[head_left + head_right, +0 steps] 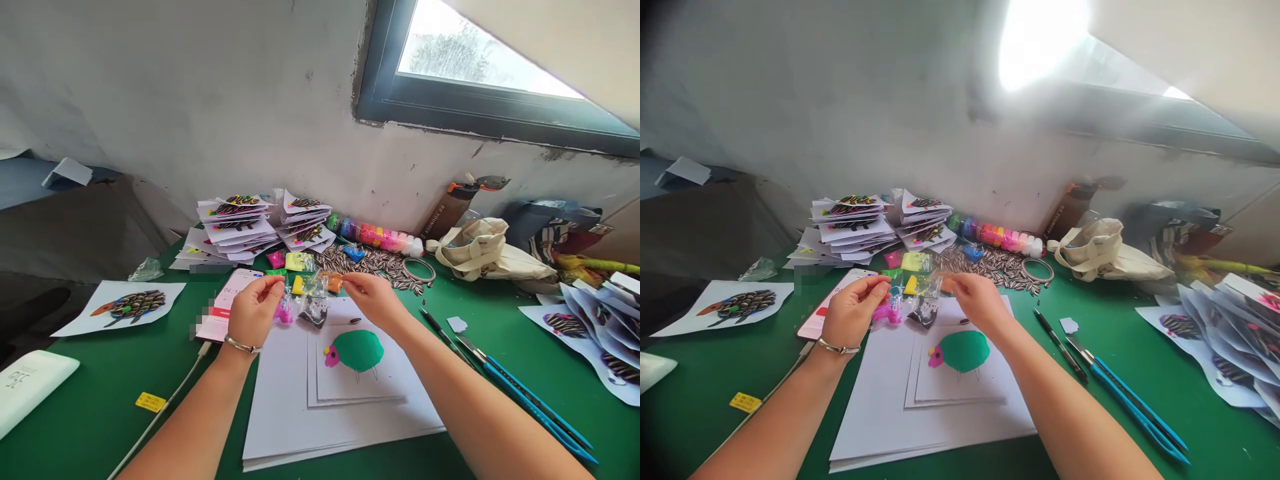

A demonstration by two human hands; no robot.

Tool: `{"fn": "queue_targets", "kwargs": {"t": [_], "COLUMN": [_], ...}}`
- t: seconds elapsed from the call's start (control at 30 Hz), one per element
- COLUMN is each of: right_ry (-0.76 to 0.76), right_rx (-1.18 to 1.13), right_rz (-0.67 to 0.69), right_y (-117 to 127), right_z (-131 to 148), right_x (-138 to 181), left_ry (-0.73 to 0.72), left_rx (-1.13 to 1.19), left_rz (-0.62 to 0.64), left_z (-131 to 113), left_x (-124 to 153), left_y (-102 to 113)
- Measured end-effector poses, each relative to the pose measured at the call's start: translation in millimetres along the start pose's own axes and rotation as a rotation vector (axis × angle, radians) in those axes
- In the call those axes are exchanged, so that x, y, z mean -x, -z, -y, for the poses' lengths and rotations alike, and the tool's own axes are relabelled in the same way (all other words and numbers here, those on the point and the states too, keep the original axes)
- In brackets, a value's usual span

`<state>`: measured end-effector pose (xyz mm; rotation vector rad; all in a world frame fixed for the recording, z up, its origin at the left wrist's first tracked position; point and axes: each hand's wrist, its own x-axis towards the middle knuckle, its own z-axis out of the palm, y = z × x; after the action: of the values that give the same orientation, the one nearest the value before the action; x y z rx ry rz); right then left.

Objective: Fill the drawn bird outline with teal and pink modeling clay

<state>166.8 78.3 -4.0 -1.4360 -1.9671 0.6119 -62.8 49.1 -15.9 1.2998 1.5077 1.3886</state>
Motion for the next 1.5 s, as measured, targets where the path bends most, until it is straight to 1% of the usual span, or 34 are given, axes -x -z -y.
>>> {"fn": "queue_targets", "kwargs": {"t": [0.1,0.2,0.3,0.4,0.5,0.6,0.67,0.73,0.83,0.93,1.03,1.1,1.2,1.37,1.5], "right_ry": [-0.029,-0.042,-0.074,-0.095,-0.028,0.093,0.111,0.121,0.132,0.121,0.06,0.039,0.052,0.16,0.203], "right_rx": [0.024,0.054,0.051,0.043,0.105,0.218,0.226,0.231,0.234,0.233,0.204,0.169,0.158,0.224,0.328], "right_rz": [-0.019,0.024,0.014,-0.003,0.044,0.024,0.013,0.01,0.023,0.04,0.028,0.039,0.075,0.123,0.189], "right_y": [14,22,24,23,22,20,15,10,3,5,11,13,9,-7,-18], "right_z": [-9,-19,-27,-29,-26,-18,-11,-5,0,-2,-7,-8,-1,24,36], "right_x": [25,53,78,88,73,41,21,9,12,29,44,49,46,30,21], "left_ry": [-0.046,-0.135,-0.215,-0.24,-0.233,-0.224,-0.226,-0.22,-0.213,-0.214,-0.191,-0.166,-0.126,-0.109,-0.065], "left_rx": [-0.139,-0.279,-0.352,-0.371,-0.378,-0.374,-0.359,-0.336,-0.303,-0.284,-0.223,-0.168,-0.105,-0.057,0.029], "left_rz": [-0.002,-0.024,-0.05,-0.071,-0.064,-0.052,-0.059,-0.071,-0.073,-0.077,-0.135,-0.185,-0.203,-0.225,-0.321], "left_z": [-4,-6,-5,-3,-2,-2,-2,-2,-3,-7,-14,-17,-19,-20,-25], "left_x": [3,5,4,3,2,2,1,1,2,2,0,-2,-5,-5,-5], "left_y": [-1,-3,-3,-1,0,0,0,1,2,4,10,15,19,21,21]}}
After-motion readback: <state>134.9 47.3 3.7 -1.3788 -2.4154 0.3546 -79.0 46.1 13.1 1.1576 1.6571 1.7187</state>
